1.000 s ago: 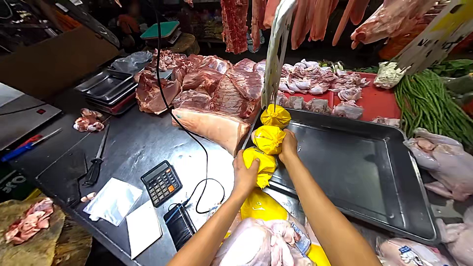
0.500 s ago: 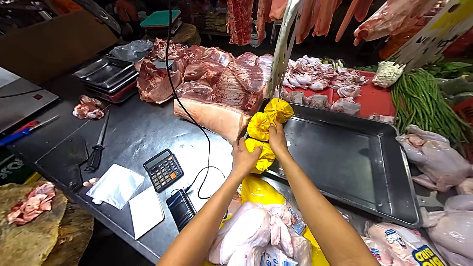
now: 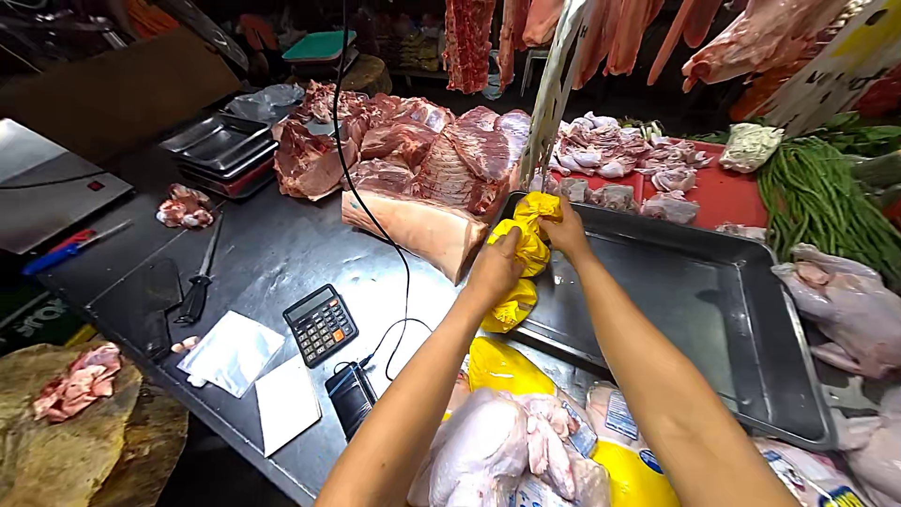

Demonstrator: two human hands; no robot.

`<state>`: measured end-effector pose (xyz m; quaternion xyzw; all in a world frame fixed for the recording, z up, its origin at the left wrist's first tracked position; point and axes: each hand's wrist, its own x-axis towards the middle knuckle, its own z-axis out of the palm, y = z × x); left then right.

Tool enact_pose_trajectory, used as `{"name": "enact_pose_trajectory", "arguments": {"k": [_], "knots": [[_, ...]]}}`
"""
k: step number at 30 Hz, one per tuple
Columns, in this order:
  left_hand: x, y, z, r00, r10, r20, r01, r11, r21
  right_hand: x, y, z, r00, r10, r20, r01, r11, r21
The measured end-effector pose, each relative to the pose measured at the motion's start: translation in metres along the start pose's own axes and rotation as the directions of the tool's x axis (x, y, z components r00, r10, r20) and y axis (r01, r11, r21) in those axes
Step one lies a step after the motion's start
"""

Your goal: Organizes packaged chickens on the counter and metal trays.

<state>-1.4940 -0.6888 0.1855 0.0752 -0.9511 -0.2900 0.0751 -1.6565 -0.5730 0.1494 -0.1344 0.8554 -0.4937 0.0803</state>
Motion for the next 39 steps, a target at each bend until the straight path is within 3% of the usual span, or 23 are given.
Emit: {"name": "enact_pose_trajectory", "arguments": {"k": [3, 8, 12, 14, 16, 18, 22, 24, 26, 27, 29, 30, 31, 33, 36, 37, 39], "knots": [[0.003, 0.005, -0.001, 0.999, -0.03, 0.045, 0.029, 0.999, 0.018, 0.011, -0.031, 0.016, 1.0, 0.004, -0.023, -0.006, 0.996, -0.093], [-0.001, -0.003, 0.002, 0.997, -0.005, -0.08, 0.0, 0.998, -0.064, 0.009, -0.033, 0.024, 0.999, -0.021, -0.037, 0.015, 0.99, -0.143], [-0.03, -0.004, -0.012, 0.996, -0.04, -0.083, 0.031, 0.995, -0.098, -0.001, -0.013, 0.006, 0.996, -0.055, 0.065, 0.054, 0.998, 0.013], [-0.062, 0.005, -0.036, 0.998, -0.024, -0.053, 0.014, 0.983, -0.182, -0.033, -0.01, -0.016, 0.993, 0.004, 0.115, -0.022, 0.988, 0.15], [-0.109, 0.017, -0.063, 0.999, -0.047, -0.012, 0.041, 0.95, -0.31, -0.09, -0.009, -0.054, 0.98, 0.074, 0.183, -0.112, 0.972, 0.207], [-0.168, 0.024, -0.092, 0.999, -0.038, -0.038, 0.015, 0.878, -0.478, -0.158, -0.008, -0.1, 0.968, 0.062, 0.242, -0.103, 0.982, 0.161], [-0.292, 0.017, -0.101, 0.993, 0.035, -0.113, -0.113, 0.544, -0.831, -0.352, 0.002, -0.191, 0.977, 0.151, 0.153, -0.163, 0.984, 0.069], [-0.343, 0.044, -0.092, 0.994, 0.113, 0.016, -0.019, 0.305, -0.952, -0.45, 0.015, -0.204, 0.963, 0.256, 0.079, -0.256, 0.967, -0.011], [-0.385, 0.073, -0.065, 0.954, 0.199, 0.224, 0.207, 0.101, -0.973, -0.524, 0.027, -0.197, 0.913, 0.388, 0.128, -0.345, 0.899, -0.27], [-0.403, 0.084, -0.044, 0.914, 0.221, 0.34, 0.338, 0.051, -0.94, -0.548, 0.035, -0.187, 0.874, 0.456, 0.171, -0.353, 0.835, -0.421], [-0.431, 0.095, 0.0, 0.771, 0.234, 0.592, 0.593, 0.073, -0.802, -0.578, 0.057, -0.161, 0.828, 0.53, 0.181, -0.315, 0.707, -0.633], [-0.439, 0.1, 0.02, 0.668, 0.211, 0.713, 0.708, 0.113, -0.697, -0.586, 0.067, -0.151, 0.848, 0.509, 0.145, -0.283, 0.667, -0.689], [-0.443, 0.106, 0.038, 0.571, 0.157, 0.806, 0.791, 0.157, -0.591, -0.59, 0.071, -0.144, 0.856, 0.505, 0.114, -0.276, 0.632, -0.724], [-0.447, 0.121, 0.069, 0.47, 0.057, 0.881, 0.849, 0.243, -0.468, -0.589, 0.068, -0.14, 0.831, 0.553, 0.066, -0.332, 0.586, -0.739], [-0.454, 0.135, 0.104, 0.457, 0.022, 0.889, 0.83, 0.348, -0.435, -0.599, 0.068, -0.142, 0.79, 0.613, -0.015, -0.511, 0.644, -0.57], [-0.453, 0.136, 0.109, 0.479, 0.056, 0.876, 0.794, 0.398, -0.459, -0.605, 0.073, -0.144, 0.792, 0.61, -0.031, -0.565, 0.713, -0.416], [-0.45, 0.138, 0.103, 0.549, 0.141, 0.824, 0.676, 0.506, -0.536, -0.627, 0.084, -0.144, 0.817, 0.575, -0.027, -0.573, 0.817, 0.066]]}}
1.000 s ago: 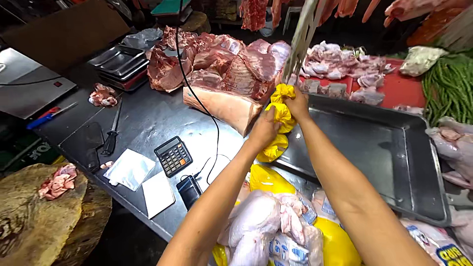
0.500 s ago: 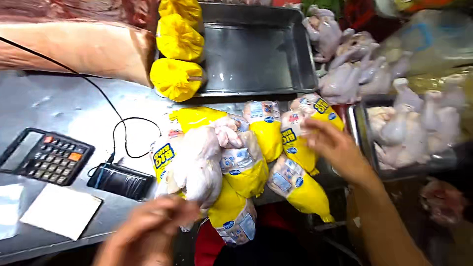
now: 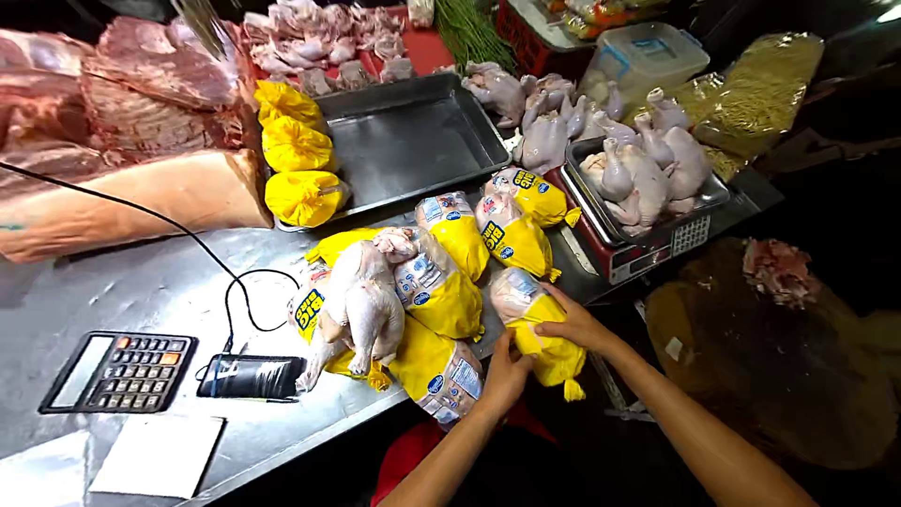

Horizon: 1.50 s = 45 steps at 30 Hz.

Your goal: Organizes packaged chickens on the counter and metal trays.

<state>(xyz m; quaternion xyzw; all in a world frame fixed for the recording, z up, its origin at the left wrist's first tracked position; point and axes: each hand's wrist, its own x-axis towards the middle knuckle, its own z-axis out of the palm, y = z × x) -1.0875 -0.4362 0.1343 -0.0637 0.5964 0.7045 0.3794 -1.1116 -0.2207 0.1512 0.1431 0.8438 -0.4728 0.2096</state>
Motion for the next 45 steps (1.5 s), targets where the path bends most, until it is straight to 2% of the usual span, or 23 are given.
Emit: {"name": "enact_pose_trajectory", "arguments": {"k": [1, 3, 5, 6, 8, 9, 12, 13, 15, 17, 20, 22, 24, 26, 29, 31, 33, 35, 37, 38, 41, 43, 45], "knots": [[-0.007, 0.007, -0.004, 0.998, 0.067, -0.006, -0.066, 0.995, 0.073, -0.013, 0.01, 0.006, 1.0, -0.003, -0.008, 0.005, 0.962, 0.272], [-0.02, 0.021, -0.014, 0.982, 0.183, -0.045, -0.172, 0.969, 0.18, -0.043, 0.016, 0.027, 0.993, 0.077, -0.09, 0.001, 0.755, 0.655], [-0.024, 0.03, -0.026, 0.982, 0.182, -0.053, -0.166, 0.962, 0.214, -0.063, 0.018, 0.052, 0.977, 0.105, -0.188, 0.096, 0.57, 0.816], [-0.024, 0.034, -0.028, 0.988, 0.154, -0.033, -0.145, 0.972, 0.187, -0.066, 0.022, 0.061, 0.978, 0.063, -0.199, 0.149, 0.456, 0.878], [-0.023, 0.048, -0.026, 0.988, 0.152, 0.018, -0.153, 0.986, 0.06, -0.061, 0.014, 0.066, 0.987, -0.103, -0.126, 0.145, 0.208, 0.967], [-0.02, 0.058, -0.024, 0.982, 0.187, 0.019, -0.186, 0.982, -0.016, -0.053, 0.0, 0.06, 0.982, -0.167, -0.086, 0.119, 0.197, 0.973], [0.004, 0.087, -0.026, 0.934, 0.328, -0.139, -0.349, 0.922, -0.167, -0.014, -0.048, 0.019, 0.979, -0.202, -0.01, 0.115, 0.512, 0.851], [0.015, 0.102, -0.028, 0.912, 0.354, -0.205, -0.391, 0.901, -0.185, 0.004, -0.066, 0.003, 0.967, -0.253, 0.01, 0.149, 0.599, 0.787], [0.038, 0.141, -0.036, 0.872, 0.394, -0.291, -0.446, 0.884, -0.141, 0.047, -0.104, -0.023, 0.924, -0.379, 0.044, 0.285, 0.761, 0.582], [0.066, 0.179, -0.048, 0.851, 0.417, -0.319, -0.445, 0.895, -0.019, 0.093, -0.143, -0.032, 0.939, -0.343, 0.014, 0.306, 0.855, 0.418], [0.101, 0.221, -0.078, 0.841, 0.449, -0.301, -0.428, 0.893, 0.136, 0.177, -0.176, -0.043, 0.953, -0.299, 0.041, 0.23, 0.807, 0.545], [0.097, 0.237, -0.092, 0.803, 0.517, -0.297, -0.462, 0.854, 0.238, 0.229, -0.201, -0.041, 0.963, -0.263, 0.057, 0.156, 0.718, 0.678], [0.081, 0.233, -0.09, 0.767, 0.564, -0.307, -0.489, 0.823, 0.29, 0.286, -0.215, -0.038, 0.974, -0.177, 0.141, 0.012, 0.664, 0.747], [0.066, 0.213, -0.077, 0.766, 0.537, -0.353, -0.449, 0.841, 0.303, 0.345, -0.225, -0.032, 0.984, -0.077, 0.162, -0.062, 0.701, 0.711], [0.064, 0.171, -0.043, 0.851, 0.313, -0.422, -0.29, 0.949, 0.12, 0.401, -0.235, -0.036, 0.996, -0.013, 0.087, -0.035, 0.848, 0.529], [0.081, 0.14, -0.019, 0.913, 0.125, -0.389, -0.165, 0.984, -0.073, 0.383, -0.238, -0.062, 0.994, -0.113, 0.011, 0.106, 0.959, 0.261], [0.107, 0.115, 0.0, 0.942, -0.035, -0.334, -0.041, 0.975, -0.218, 0.332, -0.22, -0.095, 0.974, -0.224, 0.044, 0.227, 0.971, -0.077], [0.136, 0.099, 0.014, 0.938, -0.143, -0.314, 0.043, 0.951, -0.305, 0.278, -0.182, -0.113, 0.976, -0.172, 0.133, 0.205, 0.931, -0.3], [0.161, 0.084, 0.025, 0.917, -0.176, -0.357, 0.032, 0.926, -0.376, 0.229, -0.135, -0.106, 0.984, -0.048, 0.169, 0.114, 0.907, -0.405], [0.171, 0.08, 0.028, 0.906, -0.182, -0.383, 0.0, 0.904, -0.429, 0.208, -0.115, -0.094, 0.989, -0.058, 0.135, 0.112, 0.892, -0.439], [0.184, 0.082, 0.03, 0.892, -0.224, -0.392, -0.05, 0.814, -0.578, 0.172, -0.072, -0.058, 0.969, -0.245, -0.042, 0.189, 0.837, -0.513], [0.18, 0.088, 0.034, 0.888, -0.212, -0.409, -0.068, 0.818, -0.571, 0.173, -0.053, -0.06, 0.938, -0.332, -0.1, 0.269, 0.879, -0.394], [0.168, 0.091, 0.039, 0.885, -0.159, -0.437, -0.084, 0.869, -0.487, 0.173, -0.041, -0.073, 0.96, -0.275, -0.059, 0.265, 0.955, -0.135]]}}
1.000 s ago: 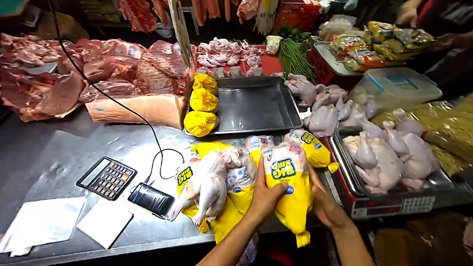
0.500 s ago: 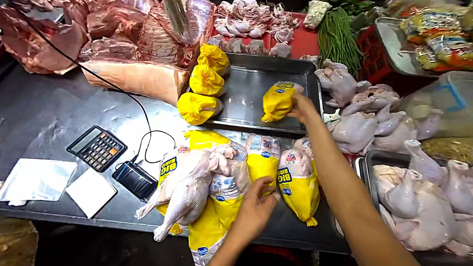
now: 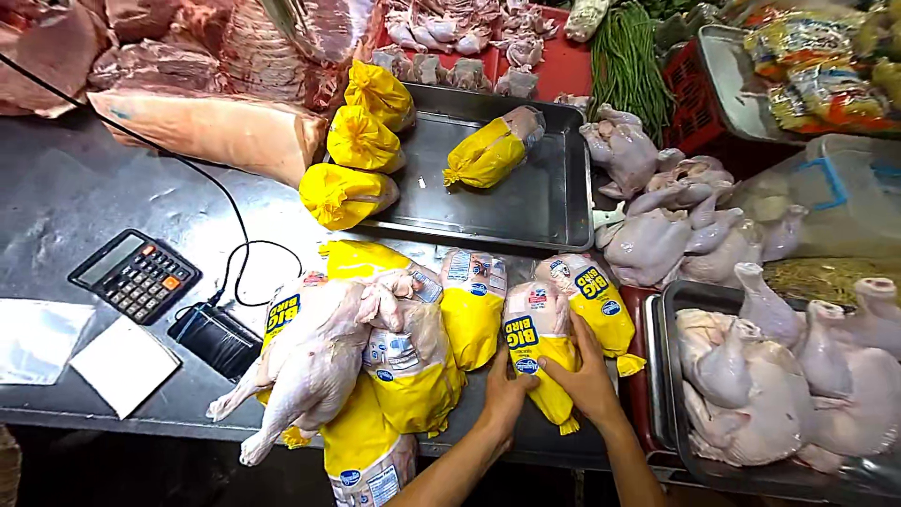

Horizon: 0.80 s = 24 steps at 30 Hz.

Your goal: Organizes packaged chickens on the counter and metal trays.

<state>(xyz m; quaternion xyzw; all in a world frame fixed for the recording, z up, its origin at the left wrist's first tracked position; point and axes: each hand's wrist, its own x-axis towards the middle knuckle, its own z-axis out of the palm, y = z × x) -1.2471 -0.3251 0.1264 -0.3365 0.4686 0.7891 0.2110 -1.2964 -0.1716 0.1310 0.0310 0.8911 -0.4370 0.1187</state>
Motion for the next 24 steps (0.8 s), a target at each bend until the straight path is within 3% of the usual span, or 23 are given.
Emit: {"name": "enact_pose_trajectory", "arguments": {"k": [2, 5, 7, 9, 11, 14, 16, 18, 21, 24], "knots": [[-0.013, 0.0, -0.006, 0.996, 0.091, 0.018, -0.093, 0.986, 0.14, -0.01, 0.01, -0.007, 0.997, 0.067, 0.04, -0.077, 0.918, 0.389], [-0.033, 0.013, -0.011, 0.953, 0.287, 0.1, -0.304, 0.891, 0.338, -0.03, 0.014, -0.002, 0.995, 0.037, 0.096, -0.099, 0.577, 0.81], [-0.048, 0.022, -0.01, 0.863, 0.454, 0.224, -0.505, 0.746, 0.435, -0.043, 0.007, 0.009, 0.996, 0.078, 0.053, -0.08, 0.405, 0.911], [-0.053, 0.03, -0.003, 0.709, 0.619, 0.337, -0.694, 0.529, 0.488, -0.046, -0.005, 0.011, 0.996, 0.089, -0.005, -0.026, 0.342, 0.94], [-0.051, 0.046, 0.003, 0.649, 0.675, 0.352, -0.738, 0.445, 0.508, -0.034, -0.023, 0.005, 0.999, 0.017, -0.044, 0.035, 0.359, 0.933], [-0.028, 0.101, 0.011, 0.721, 0.646, 0.251, -0.67, 0.557, 0.491, 0.018, -0.053, 0.001, 0.99, -0.142, -0.024, 0.089, 0.473, 0.877], [0.001, 0.141, 0.018, 0.781, 0.576, 0.242, -0.614, 0.636, 0.466, 0.065, -0.076, 0.002, 0.996, -0.087, -0.017, 0.061, 0.536, 0.842], [0.037, 0.179, 0.021, 0.797, 0.522, 0.305, -0.602, 0.64, 0.478, 0.12, -0.093, 0.004, 0.999, 0.023, -0.029, 0.011, 0.569, 0.822], [0.074, 0.22, 0.007, 0.801, 0.438, 0.408, -0.593, 0.492, 0.637, 0.189, -0.094, 0.016, 0.984, 0.155, -0.091, -0.016, 0.58, 0.814], [0.071, 0.227, -0.017, 0.915, 0.299, 0.27, -0.35, 0.257, 0.901, 0.203, -0.088, -0.001, 0.976, 0.129, -0.173, 0.043, 0.67, 0.741]]}}
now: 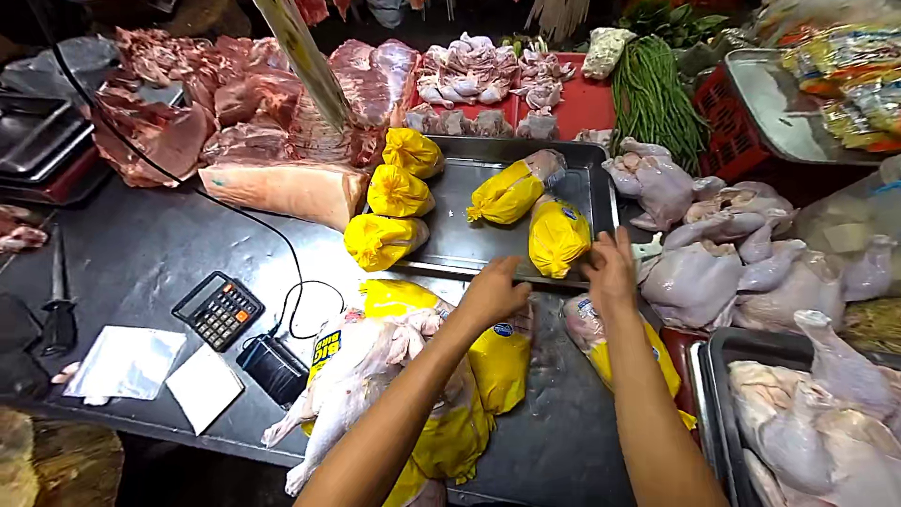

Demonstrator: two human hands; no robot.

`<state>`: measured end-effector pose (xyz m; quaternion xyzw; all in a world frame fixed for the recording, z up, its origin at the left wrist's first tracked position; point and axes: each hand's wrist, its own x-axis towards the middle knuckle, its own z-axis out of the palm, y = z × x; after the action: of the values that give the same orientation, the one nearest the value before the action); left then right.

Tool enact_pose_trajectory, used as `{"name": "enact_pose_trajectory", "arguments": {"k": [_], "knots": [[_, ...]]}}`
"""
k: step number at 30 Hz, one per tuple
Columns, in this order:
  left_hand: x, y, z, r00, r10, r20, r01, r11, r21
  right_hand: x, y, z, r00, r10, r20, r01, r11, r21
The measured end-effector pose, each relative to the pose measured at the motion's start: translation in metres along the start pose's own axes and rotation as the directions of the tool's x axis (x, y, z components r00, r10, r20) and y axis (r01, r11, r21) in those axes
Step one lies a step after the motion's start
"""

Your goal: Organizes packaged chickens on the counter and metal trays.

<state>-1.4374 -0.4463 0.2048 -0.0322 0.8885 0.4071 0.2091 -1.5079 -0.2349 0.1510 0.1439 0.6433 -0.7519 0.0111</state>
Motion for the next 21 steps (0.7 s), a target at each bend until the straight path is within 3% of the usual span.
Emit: {"name": "enact_pose_trajectory", "arguments": {"k": [2, 3, 5, 7, 9, 12, 14, 17, 20, 21], "knots": [[-0.018, -0.016, 0.002, 0.974, -0.221, 0.054, 0.211, 0.967, 0.145, -0.031, -0.012, -0.016, 0.998, -0.022, 0.054, 0.031, 0.983, -0.183], [-0.025, -0.022, 0.003, 0.953, -0.295, 0.072, 0.278, 0.943, 0.183, -0.053, -0.011, -0.021, 0.992, 0.038, 0.123, -0.002, 0.96, -0.28], [-0.027, -0.022, 0.005, 0.925, -0.366, 0.102, 0.336, 0.913, 0.234, -0.098, 0.006, -0.026, 0.916, 0.279, 0.288, -0.115, 0.871, -0.478], [-0.017, -0.018, 0.009, 0.903, -0.402, 0.153, 0.343, 0.887, 0.31, -0.14, 0.04, -0.016, 0.84, 0.383, 0.385, -0.108, 0.813, -0.572], [-0.004, -0.021, 0.015, 0.881, -0.43, 0.194, 0.35, 0.872, 0.343, -0.174, 0.072, 0.003, 0.887, 0.295, 0.356, -0.05, 0.826, -0.561], [0.012, -0.037, 0.011, 0.883, -0.41, 0.229, 0.367, 0.906, 0.211, -0.19, 0.1, 0.022, 0.968, 0.111, 0.224, 0.029, 0.839, -0.543], [0.013, -0.039, 0.015, 0.906, -0.378, 0.19, 0.355, 0.924, 0.145, -0.185, 0.105, 0.01, 0.97, 0.085, 0.229, 0.029, 0.892, -0.452], [0.002, -0.01, 0.013, 0.959, -0.244, 0.142, 0.222, 0.963, 0.153, -0.174, 0.103, -0.021, 0.942, 0.137, 0.306, -0.119, 0.99, -0.077], [-0.026, 0.021, -0.006, 0.999, 0.003, 0.037, 0.003, 0.984, -0.179, -0.182, 0.086, -0.055, 0.93, 0.241, 0.279, -0.341, 0.85, 0.401], [-0.031, 0.02, -0.011, 0.999, 0.034, -0.028, -0.041, 0.944, -0.326, -0.18, 0.083, -0.062, 0.919, 0.166, 0.359, -0.351, 0.759, 0.549]]}}
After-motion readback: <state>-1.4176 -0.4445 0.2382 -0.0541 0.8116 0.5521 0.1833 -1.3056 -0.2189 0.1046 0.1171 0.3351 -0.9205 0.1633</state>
